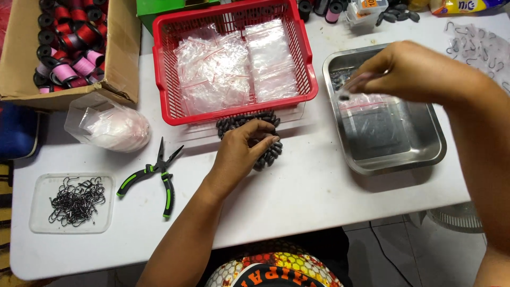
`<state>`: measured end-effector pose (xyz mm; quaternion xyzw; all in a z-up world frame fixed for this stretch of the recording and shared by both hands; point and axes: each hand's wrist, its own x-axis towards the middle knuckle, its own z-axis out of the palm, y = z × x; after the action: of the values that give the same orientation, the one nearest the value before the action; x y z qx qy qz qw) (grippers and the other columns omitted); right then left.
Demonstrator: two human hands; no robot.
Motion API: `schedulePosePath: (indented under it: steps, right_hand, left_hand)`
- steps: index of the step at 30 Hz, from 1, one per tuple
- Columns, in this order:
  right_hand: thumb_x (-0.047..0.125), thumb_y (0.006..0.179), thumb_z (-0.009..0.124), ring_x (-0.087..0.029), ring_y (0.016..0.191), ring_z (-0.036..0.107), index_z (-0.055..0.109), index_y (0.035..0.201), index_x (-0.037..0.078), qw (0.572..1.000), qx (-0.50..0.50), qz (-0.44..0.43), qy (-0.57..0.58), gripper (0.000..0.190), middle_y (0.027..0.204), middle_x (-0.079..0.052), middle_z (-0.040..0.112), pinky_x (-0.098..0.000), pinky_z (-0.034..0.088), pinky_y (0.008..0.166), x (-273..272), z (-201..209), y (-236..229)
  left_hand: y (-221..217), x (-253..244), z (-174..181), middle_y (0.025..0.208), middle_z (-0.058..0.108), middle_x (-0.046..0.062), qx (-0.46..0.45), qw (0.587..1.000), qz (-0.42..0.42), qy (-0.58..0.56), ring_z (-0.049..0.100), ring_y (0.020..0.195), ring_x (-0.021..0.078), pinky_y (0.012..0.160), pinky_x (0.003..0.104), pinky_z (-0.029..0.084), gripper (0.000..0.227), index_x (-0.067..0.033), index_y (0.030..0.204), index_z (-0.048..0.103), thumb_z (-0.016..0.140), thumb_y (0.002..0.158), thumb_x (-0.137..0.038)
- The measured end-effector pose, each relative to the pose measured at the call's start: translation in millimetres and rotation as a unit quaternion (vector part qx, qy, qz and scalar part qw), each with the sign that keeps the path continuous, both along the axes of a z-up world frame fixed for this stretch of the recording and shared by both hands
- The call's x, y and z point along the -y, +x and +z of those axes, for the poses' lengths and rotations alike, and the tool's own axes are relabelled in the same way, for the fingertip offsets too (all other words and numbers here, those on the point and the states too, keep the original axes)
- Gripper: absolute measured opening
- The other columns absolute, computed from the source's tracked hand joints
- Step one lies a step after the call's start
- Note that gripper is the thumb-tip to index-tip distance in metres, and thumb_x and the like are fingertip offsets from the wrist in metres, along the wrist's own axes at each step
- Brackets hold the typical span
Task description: The person gathers small black fishing sinkers from a pile on the table and places them into a small clear plastic bag. They then seal the bag and place it into a metal tray. The person repeats this process, gathering more sinkers and placing them into another bag.
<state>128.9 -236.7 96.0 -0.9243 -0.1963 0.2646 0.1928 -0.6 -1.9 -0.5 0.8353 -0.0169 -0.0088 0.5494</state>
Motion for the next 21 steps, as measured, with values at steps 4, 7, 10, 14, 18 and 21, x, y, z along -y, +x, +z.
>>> schedulePosePath:
  steps: [4, 7, 10, 14, 18, 21]
  right_hand:
    - [0.011, 0.079, 0.063, -0.007, 0.081, 0.058, 0.074, 0.094, 0.013, 0.997, 0.000, -0.077, -0.028, 0.019, 0.086, -0.001, 0.072, -0.0220, 0.040, 0.075, 16.4, -6.3, 16.9]
    - [0.008, 0.079, 0.059, -0.010, 0.076, 0.056, 0.075, 0.095, 0.014, 0.994, -0.008, -0.095, -0.051, 0.023, 0.082, -0.002, 0.072, -0.0240, 0.039, 0.073, 23.9, -13.1, 27.4]
    - [0.010, 0.079, 0.060, -0.012, 0.071, 0.052, 0.076, 0.093, 0.015, 0.993, -0.010, -0.101, -0.056, 0.022, 0.074, -0.003, 0.068, -0.0256, 0.038, 0.068, 34.5, -27.0, 35.8]
    - [0.017, 0.078, 0.065, -0.012, 0.081, 0.055, 0.075, 0.091, 0.017, 0.989, 0.030, -0.122, -0.081, 0.016, 0.080, -0.003, 0.070, -0.0269, 0.037, 0.072, 44.8, -38.0, 41.4]
    - [0.016, 0.081, 0.061, -0.008, 0.086, 0.056, 0.074, 0.093, 0.020, 0.991, 0.036, -0.099, -0.087, 0.018, 0.089, 0.003, 0.071, -0.0254, 0.038, 0.076, 54.6, -48.9, 47.6]
    - [0.017, 0.079, 0.066, -0.013, 0.088, 0.059, 0.073, 0.096, 0.016, 0.988, 0.033, -0.123, -0.089, 0.019, 0.093, -0.002, 0.070, -0.0292, 0.040, 0.077, 56.4, -54.6, 48.8]
  left_hand:
    - [-0.1, 0.5, -3.3, 0.086, 0.070, 0.001, 0.005, 1.000, 0.004, -0.004, 0.067, 0.074, 0.0091, 0.070, 0.019, 0.054, 0.020, -0.0102, 0.094, 0.065, 0.068, 0.076, -0.018]
    - [1.4, 1.0, -0.6, 0.087, 0.070, 0.001, 0.003, 1.000, 0.001, -0.001, 0.067, 0.075, 0.0091, 0.071, 0.019, 0.054, 0.020, -0.0101, 0.094, 0.065, 0.067, 0.076, -0.019]
    - [0.8, 1.8, -0.4, 0.087, 0.070, 0.002, -0.009, 1.000, 0.000, -0.003, 0.068, 0.076, 0.0093, 0.071, 0.019, 0.054, 0.020, -0.0105, 0.095, 0.065, 0.067, 0.076, -0.019]
    - [0.7, 2.3, 0.4, 0.086, 0.070, 0.001, -0.011, 1.000, 0.000, -0.006, 0.067, 0.075, 0.0083, 0.070, 0.019, 0.054, 0.020, -0.0101, 0.095, 0.064, 0.066, 0.077, -0.017]
    - [-0.3, 2.6, 2.1, 0.085, 0.070, -0.001, -0.014, 1.000, 0.005, 0.011, 0.066, 0.072, 0.0068, 0.067, 0.018, 0.053, 0.020, -0.0122, 0.095, 0.065, 0.067, 0.077, -0.020]
    - [-0.1, 2.2, 1.4, 0.086, 0.070, 0.000, -0.015, 1.000, 0.008, 0.004, 0.066, 0.073, 0.0062, 0.068, 0.017, 0.051, 0.020, -0.0117, 0.095, 0.065, 0.066, 0.077, -0.020]
